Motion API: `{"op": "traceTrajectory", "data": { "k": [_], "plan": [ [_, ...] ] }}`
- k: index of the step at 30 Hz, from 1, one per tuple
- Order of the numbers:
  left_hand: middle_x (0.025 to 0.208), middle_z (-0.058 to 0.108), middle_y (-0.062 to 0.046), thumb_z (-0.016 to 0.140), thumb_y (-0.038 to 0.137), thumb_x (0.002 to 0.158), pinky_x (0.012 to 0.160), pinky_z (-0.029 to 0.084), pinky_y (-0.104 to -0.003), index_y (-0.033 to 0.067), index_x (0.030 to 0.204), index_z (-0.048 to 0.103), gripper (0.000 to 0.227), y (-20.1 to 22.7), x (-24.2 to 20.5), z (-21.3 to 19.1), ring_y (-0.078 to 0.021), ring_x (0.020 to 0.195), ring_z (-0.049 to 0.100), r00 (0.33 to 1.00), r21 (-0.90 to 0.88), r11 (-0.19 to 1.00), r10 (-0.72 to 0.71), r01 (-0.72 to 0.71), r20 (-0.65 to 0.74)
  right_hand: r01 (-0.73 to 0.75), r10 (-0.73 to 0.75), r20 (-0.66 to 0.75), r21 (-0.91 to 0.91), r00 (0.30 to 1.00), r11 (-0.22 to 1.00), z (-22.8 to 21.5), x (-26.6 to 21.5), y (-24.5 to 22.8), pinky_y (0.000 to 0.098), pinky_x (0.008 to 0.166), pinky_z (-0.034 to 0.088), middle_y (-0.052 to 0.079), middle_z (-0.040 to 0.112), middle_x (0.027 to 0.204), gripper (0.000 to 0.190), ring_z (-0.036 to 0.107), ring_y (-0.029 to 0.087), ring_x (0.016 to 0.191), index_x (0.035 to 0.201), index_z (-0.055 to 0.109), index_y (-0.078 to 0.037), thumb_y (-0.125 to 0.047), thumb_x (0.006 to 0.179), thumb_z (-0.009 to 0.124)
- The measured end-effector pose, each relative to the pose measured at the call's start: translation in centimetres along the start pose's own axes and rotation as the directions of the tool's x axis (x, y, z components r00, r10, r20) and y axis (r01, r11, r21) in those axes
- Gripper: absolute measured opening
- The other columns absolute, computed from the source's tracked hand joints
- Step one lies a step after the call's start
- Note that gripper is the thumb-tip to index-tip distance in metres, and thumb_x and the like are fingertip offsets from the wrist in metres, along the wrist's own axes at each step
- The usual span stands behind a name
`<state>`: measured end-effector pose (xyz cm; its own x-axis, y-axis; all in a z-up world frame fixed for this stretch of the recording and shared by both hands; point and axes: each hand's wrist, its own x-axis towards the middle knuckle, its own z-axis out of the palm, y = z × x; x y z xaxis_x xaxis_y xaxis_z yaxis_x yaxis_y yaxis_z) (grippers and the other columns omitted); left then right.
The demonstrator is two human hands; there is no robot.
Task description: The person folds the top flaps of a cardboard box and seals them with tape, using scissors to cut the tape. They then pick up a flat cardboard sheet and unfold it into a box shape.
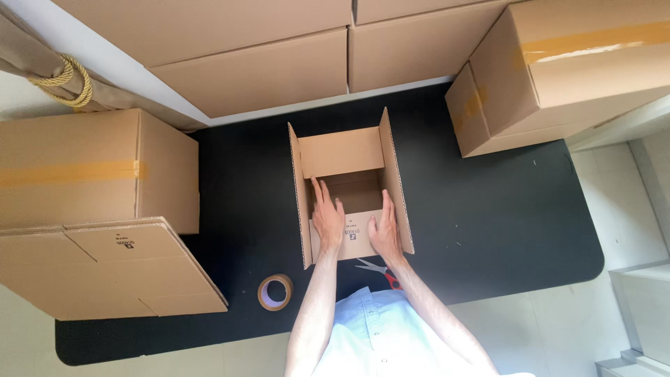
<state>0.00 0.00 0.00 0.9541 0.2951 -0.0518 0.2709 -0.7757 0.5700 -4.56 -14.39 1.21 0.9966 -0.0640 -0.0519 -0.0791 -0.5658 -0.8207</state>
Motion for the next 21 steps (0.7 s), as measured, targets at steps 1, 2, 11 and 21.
{"op": "traceTrajectory", "data": {
  "k": [1, 2, 11, 21],
  "plan": [
    [0.172, 0.016, -0.007, 0.058, 0.015, 0.095, 0.086, 0.058, -0.054, 0.0123, 0.159, 0.037, 0.067, 0.0, -0.1, 0.0, -0.0408, 0.108, 0.069, 1.000, -0.001, 1.000, 0.004, -0.004, -0.001, 0.002, -0.002, -0.004, 0.000, 1.000, 1.000, 0.2, 0.1, 0.4, 0.0530, 0.124, 0.030, 0.024, 0.030, 0.161, 0.079, 0.035, 0.043, 0.149, 0.164, 0.015, -0.005, -0.003, 0.092, 0.050],
    [0.173, 0.013, -0.005, 0.056, 0.016, 0.096, 0.088, 0.058, -0.054, 0.0162, 0.161, 0.032, 0.069, -0.1, -0.2, 0.1, -0.0406, 0.110, 0.068, 1.000, -0.009, 1.000, -0.009, 0.009, 0.019, 0.009, -0.009, -0.003, -0.009, 1.000, 1.000, 0.3, 0.2, 0.7, 0.0532, 0.123, 0.030, 0.024, 0.032, 0.160, 0.079, 0.035, 0.043, 0.149, 0.164, 0.017, -0.005, -0.003, 0.092, 0.050],
    [0.171, 0.016, -0.009, 0.052, 0.013, 0.098, 0.084, 0.062, -0.050, 0.0226, 0.165, 0.020, 0.075, 0.5, 0.6, -0.9, -0.0398, 0.118, 0.065, 0.999, -0.048, 0.998, 0.032, -0.031, 0.028, 0.073, -0.072, 0.021, -0.047, 0.997, 0.996, 0.7, 0.3, 1.6, 0.0522, 0.124, 0.027, 0.021, 0.044, 0.151, 0.064, 0.044, 0.039, 0.144, 0.156, 0.037, -0.004, -0.001, 0.093, 0.049],
    [0.168, 0.016, -0.014, 0.058, 0.018, 0.096, 0.084, 0.063, -0.051, 0.0259, 0.160, 0.034, 0.069, -0.8, 2.6, 0.4, -0.0406, 0.121, 0.060, 0.993, 0.088, 0.989, 0.117, -0.115, -0.014, 0.218, -0.205, 0.275, -0.017, 0.939, 0.976, -0.2, -1.1, -2.2, 0.0488, 0.121, 0.035, 0.009, 0.060, 0.139, 0.032, 0.050, 0.032, 0.142, 0.125, 0.068, -0.017, -0.009, 0.097, 0.058]
  ]
}}
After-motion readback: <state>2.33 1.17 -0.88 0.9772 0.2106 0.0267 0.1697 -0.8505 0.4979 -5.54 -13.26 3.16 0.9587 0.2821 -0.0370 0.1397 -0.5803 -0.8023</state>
